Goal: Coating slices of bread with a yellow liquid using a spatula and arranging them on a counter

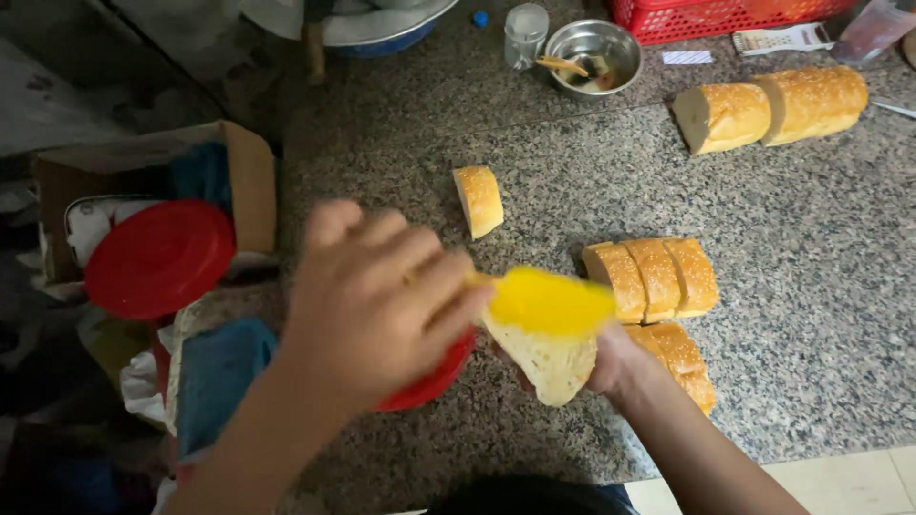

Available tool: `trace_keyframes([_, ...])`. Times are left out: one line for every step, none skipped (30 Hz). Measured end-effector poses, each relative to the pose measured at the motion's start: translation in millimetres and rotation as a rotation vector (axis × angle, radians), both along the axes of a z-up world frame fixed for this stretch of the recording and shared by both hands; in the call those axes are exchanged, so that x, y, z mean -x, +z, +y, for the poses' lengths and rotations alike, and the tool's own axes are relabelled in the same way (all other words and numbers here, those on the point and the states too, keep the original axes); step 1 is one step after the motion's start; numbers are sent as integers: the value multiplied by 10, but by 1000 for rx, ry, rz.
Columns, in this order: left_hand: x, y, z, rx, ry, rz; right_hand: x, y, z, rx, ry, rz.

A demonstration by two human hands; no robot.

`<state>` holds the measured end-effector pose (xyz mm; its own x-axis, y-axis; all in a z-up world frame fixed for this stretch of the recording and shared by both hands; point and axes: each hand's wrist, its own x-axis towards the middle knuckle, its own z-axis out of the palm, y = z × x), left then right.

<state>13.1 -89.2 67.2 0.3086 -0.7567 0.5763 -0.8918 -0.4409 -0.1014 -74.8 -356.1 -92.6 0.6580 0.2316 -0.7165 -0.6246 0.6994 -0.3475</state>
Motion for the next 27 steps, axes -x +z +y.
trace_keyframes([31,-16,-44,0,-5,-1,-11,0,-20,0,-5,-1])
trace_keyframes([84,-41,-82,-36,-18,37,-4,-4,-36,3,-6,0])
trace_keyframes([139,-66,-113,-72,-30,74,5,-9,-47,6,-7,1])
trace_keyframes([101,-76,-83,-72,-27,76,30,-20,-51,5,-4,3])
trace_keyframes([62,-82,-52,-24,69,-21,53,-27,-53,7,0,3])
trace_keyframes([0,-74,-29,23,162,-125,52,-26,-61,9,1,-2])
trace_keyframes([58,-83,0,23,162,-129,25,-17,-48,8,1,-6])
trace_keyframes([129,-107,14,13,145,-80,24,-11,-53,12,0,-7])
trace_keyframes([201,-134,30,3,127,-31,24,-7,-57,17,-1,-8])
trace_keyframes([242,-116,5,4,127,-33,23,-8,-75,17,-2,-10])
trace_keyframes([284,-98,-15,-34,79,-33,23,-10,-87,20,-1,-13])
trace_keyframes([347,-85,-21,-72,35,-30,37,-16,-88,22,4,-13])
trace_keyframes([280,-86,-8,-73,39,-29,50,-23,-86,21,8,-13])
trace_keyframes([209,-84,9,-51,89,-131,57,-29,-81,21,14,-13])
trace_keyframes([138,-80,22,-30,140,-233,64,-33,-80,22,21,-13])
trace_keyframes([164,-56,40,-29,140,-236,64,-28,-86,23,21,-15])
trace_keyframes([189,-30,52,-5,153,-241,64,-22,-97,26,22,-19])
trace_keyframes([203,-7,53,20,163,-246,65,-14,-118,30,19,-22])
trace_keyframes([240,-26,30,23,159,-249,73,-12,-129,33,14,-25])
trace_keyframes([285,-50,15,30,84,-196,88,-16,-132,37,13,-27])
trace_keyframes([330,-76,1,37,9,-144,103,-21,-133,41,11,-29])
trace_keyframes([306,-66,-25,36,9,-144,107,-23,-150,40,10,-28])
trace_keyframes([282,-57,-49,13,19,-171,111,-25,-165,41,11,-29])
trace_keyframes([267,-48,-59,-12,32,-197,118,-33,-165,41,14,-29])
trace_keyframes([253,-49,-26,-15,34,-197,123,-39,-157,39,16,-28])
trace_keyframes([222,-46,-14,18,96,-153,116,-34,-174,42,16,-31])
trace_keyframes([190,-40,-5,51,158,-110,108,-27,-194,44,16,-35])
